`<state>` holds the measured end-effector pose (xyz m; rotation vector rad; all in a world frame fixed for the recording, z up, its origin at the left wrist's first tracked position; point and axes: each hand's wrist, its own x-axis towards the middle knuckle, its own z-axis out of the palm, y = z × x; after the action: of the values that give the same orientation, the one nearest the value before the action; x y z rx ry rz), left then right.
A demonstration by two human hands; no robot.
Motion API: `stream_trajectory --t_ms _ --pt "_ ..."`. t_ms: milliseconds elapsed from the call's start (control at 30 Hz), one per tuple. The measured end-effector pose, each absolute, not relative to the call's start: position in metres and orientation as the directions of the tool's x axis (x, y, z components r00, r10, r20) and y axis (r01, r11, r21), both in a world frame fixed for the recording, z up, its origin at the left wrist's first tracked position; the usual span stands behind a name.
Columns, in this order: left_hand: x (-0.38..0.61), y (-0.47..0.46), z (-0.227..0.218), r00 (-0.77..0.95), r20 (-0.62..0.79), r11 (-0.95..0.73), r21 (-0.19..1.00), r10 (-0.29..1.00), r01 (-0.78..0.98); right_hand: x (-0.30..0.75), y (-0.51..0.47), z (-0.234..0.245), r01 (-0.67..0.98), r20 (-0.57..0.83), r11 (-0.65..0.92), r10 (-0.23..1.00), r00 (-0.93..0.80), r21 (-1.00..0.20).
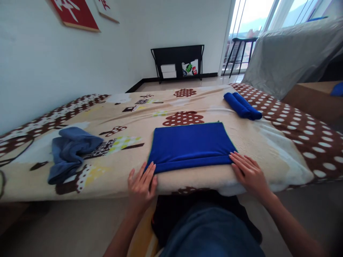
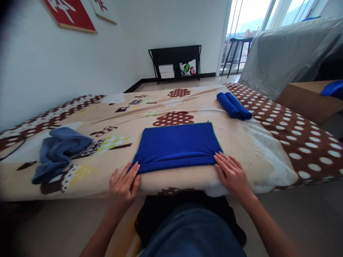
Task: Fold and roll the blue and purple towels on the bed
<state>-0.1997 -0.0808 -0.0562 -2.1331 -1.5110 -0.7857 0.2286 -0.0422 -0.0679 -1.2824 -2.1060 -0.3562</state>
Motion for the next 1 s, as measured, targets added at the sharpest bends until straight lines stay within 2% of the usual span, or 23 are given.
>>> stream_trajectory --t_ms 100,233,300,467,600,700,800,867,933,1000 --pt "-0.171 -0.081 -0.047 0.255 0.665 -0.332 -0.012 0.702 0.943 0.210 -0.047 -0.058 0.892 0.671 0.446 0.685 -0.283 -0.080" --pt "-0.098 -0.064 -0.035 0.447 0.574 -0.553 0.012 0.686 0.833 0.133 -0.046 -0.040 0.775 0.626 0.625 0.642 -0.442 -0.092" --pt "-0.081 -0.055 -0.034 0.469 0.517 -0.569 0.043 0.716 0.821 0.109 -0.041 -0.036 0.742 0.561 0.661 0.658 -0.502 -0.111" --pt "-0.144 -0.051 -0.043 0.252 0.502 -0.327 0.066 0.828 0.943 0.160 -0.026 -0.047 0.867 0.535 0.490 0.759 -0.371 -0.094" --pt "-0.194 -0.061 -0.042 0.060 0.551 -0.125 0.082 0.833 0.989 0.216 -0.026 -0.052 0.933 0.542 0.358 0.793 -0.278 -0.046" --pt "-0.165 -0.061 -0.031 0.075 0.580 -0.144 0.073 0.811 0.987 0.195 -0.030 -0.042 0.929 0.550 0.369 0.784 -0.287 -0.042" --pt "-0.105 -0.050 -0.018 0.345 0.436 -0.407 0.053 0.831 0.912 0.137 -0.029 -0.029 0.854 0.466 0.512 0.780 -0.417 -0.093" --pt "-0.080 -0.040 -0.015 0.466 0.306 -0.509 0.077 0.830 0.857 0.110 -0.022 -0.024 0.802 0.379 0.581 0.779 -0.500 -0.137" --pt "-0.083 -0.031 -0.015 0.415 0.240 -0.445 0.089 0.878 0.891 0.109 -0.010 -0.024 0.814 0.320 0.557 0.810 -0.491 -0.162" --pt "-0.112 -0.025 -0.018 0.245 0.236 -0.271 0.082 0.940 0.959 0.135 0.001 -0.029 0.879 0.296 0.451 0.870 -0.393 -0.157"
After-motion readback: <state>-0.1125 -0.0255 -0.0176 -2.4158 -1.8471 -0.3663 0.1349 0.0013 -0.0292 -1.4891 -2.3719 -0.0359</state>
